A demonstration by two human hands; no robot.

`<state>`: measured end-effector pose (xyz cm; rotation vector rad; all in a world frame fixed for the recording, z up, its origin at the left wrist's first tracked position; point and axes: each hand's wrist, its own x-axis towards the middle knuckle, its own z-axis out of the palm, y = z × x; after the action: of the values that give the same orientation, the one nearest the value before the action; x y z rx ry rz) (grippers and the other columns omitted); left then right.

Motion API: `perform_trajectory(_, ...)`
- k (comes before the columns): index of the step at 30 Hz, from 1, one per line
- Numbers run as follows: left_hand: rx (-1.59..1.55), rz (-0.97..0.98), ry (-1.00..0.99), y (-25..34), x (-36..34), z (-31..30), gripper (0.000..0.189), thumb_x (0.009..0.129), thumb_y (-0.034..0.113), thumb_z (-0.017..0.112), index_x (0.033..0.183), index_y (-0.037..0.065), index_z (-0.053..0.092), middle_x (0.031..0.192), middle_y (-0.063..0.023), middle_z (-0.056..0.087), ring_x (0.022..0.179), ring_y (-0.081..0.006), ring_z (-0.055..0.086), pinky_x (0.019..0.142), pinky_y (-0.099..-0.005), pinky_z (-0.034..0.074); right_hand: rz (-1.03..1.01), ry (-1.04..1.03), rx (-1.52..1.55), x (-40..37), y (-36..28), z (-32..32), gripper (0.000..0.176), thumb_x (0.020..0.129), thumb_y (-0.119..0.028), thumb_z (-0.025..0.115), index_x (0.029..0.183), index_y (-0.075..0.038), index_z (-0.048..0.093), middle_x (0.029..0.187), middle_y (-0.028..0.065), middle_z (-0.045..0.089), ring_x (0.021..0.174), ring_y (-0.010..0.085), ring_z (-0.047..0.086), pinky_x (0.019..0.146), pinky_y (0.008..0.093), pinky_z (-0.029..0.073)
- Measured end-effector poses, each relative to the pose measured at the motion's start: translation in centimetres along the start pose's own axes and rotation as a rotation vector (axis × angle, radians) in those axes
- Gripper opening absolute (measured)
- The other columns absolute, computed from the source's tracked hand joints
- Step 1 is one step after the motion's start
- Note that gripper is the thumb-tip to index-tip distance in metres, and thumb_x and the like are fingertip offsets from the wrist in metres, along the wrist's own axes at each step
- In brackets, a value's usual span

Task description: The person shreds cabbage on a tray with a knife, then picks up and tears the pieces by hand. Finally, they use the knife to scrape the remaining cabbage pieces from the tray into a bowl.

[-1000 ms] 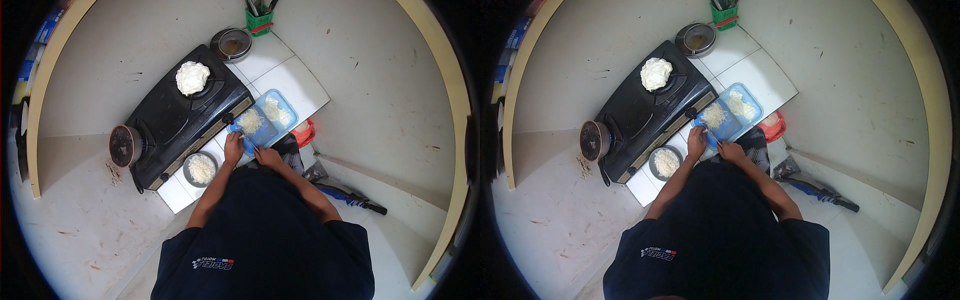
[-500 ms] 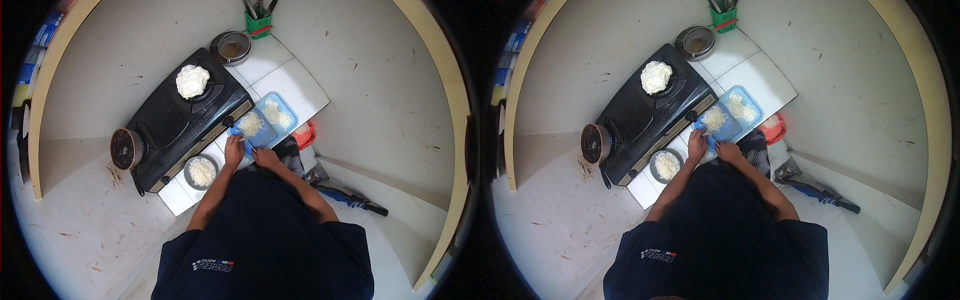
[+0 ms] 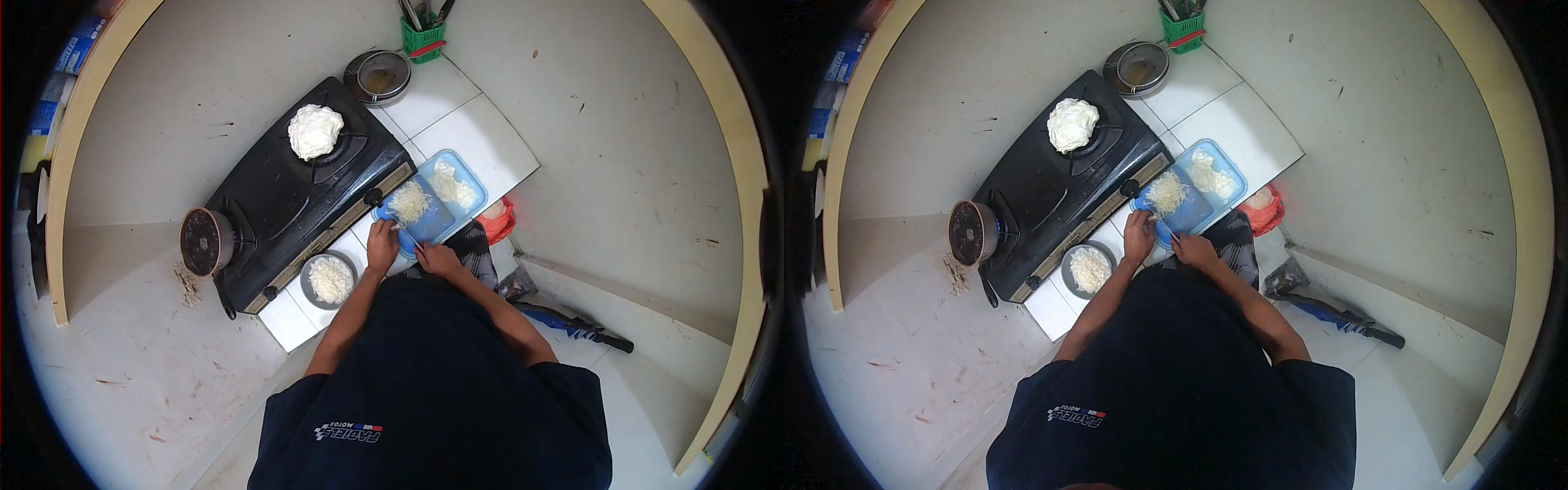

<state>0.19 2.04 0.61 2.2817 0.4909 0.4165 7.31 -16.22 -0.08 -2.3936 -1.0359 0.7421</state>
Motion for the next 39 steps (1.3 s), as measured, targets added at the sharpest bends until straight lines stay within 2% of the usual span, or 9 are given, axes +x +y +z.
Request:
perform_trajectory(4, -0.017, -0.001, -0.003, 0.3, 0.0, -0.2, 0.018, 0.082, -0.004, 0.065, 0.1, -0.001, 0.064, 0.096, -0.0176, 0.06, 0.093, -0.0384, 0.057, 0.083, -0.0454, 0.048, -0.002, 0.014, -0.002, 0.0, 0.2, 0.5, 0.049, 0.1, -0.044, 0.051, 0.093, 0.003, 0.063, 0.073, 0.0264, 0.067, 0.067, 0.0453, 0.068, 0.064, 0.0562, 0.055)
perform_trajectory(7, 0.017, 0.002, 0.0, 0.4, 0.2, -0.2, 0.018, 0.082, -0.004, 0.065, 0.1, -0.001, 0.065, 0.096, -0.0177, 0.061, 0.093, -0.0383, 0.058, 0.083, -0.0453, 0.048, -0.043, 0.044, -0.008, 0.7, 0.1, 1.0, 0.047, 0.101, -0.043, 0.051, 0.094, 0.002, 0.061, 0.067, 0.026, 0.065, 0.064, 0.0459, 0.067, 0.06, 0.0567, 0.054)
perform_trajectory(16, -0.022, -0.005, 0.01, 0.0, 0.1, 0.0, 0.018, 0.081, -0.005, 0.065, 0.099, -0.001, 0.065, 0.096, -0.0181, 0.062, 0.093, -0.0386, 0.058, 0.082, -0.0452, 0.049, 0.0, 0.022, -0.04, 0.2, 0.1, 0.6, 0.049, 0.101, -0.045, 0.05, 0.092, 0.002, 0.062, 0.07, 0.0255, 0.067, 0.065, 0.045, 0.068, 0.06, 0.0558, 0.055)
perform_trajectory(24, -0.016, -0.011, 0.009, 0.2, 0.1, -0.1, 0.018, 0.082, -0.004, 0.066, 0.099, 0.0, 0.064, 0.095, -0.0168, 0.062, 0.091, -0.0376, 0.059, 0.081, -0.045, 0.049, 0.013, -0.014, -0.036, 0.4, 0.2, 0.5, 0.05, 0.101, -0.044, 0.049, 0.094, 0.003, 0.064, 0.073, 0.0276, 0.068, 0.07, 0.0464, 0.069, 0.066, 0.0576, 0.055)
perform_trajectory(34, -0.021, 0.019, 0.053, 0.8, 0.1, -0.2, 0.017, 0.082, -0.004, 0.067, 0.098, 0.0, 0.063, 0.094, -0.0157, 0.062, 0.09, -0.0355, 0.06, 0.08, -0.044, 0.049, 0.02, -0.011, -0.042, 0.3, -0.1, -0.1, 0.051, 0.1, -0.046, 0.05, 0.091, 0.003, 0.064, 0.072, 0.027, 0.067, 0.069, 0.0463, 0.069, 0.066, 0.0574, 0.056)
perform_trajectory(39, -0.032, -0.031, 0.032, 0.6, -0.1, -0.1, 0.018, 0.082, -0.003, 0.067, 0.1, 0.0, 0.064, 0.095, -0.016, 0.062, 0.091, -0.036, 0.06, 0.081, -0.0445, 0.049, 0.034, 0.013, -0.036, -0.1, 0.0, 0.0, 0.049, 0.1, -0.044, 0.051, 0.091, 0.002, 0.063, 0.074, 0.0263, 0.068, 0.07, 0.0455, 0.069, 0.064, 0.057, 0.055)
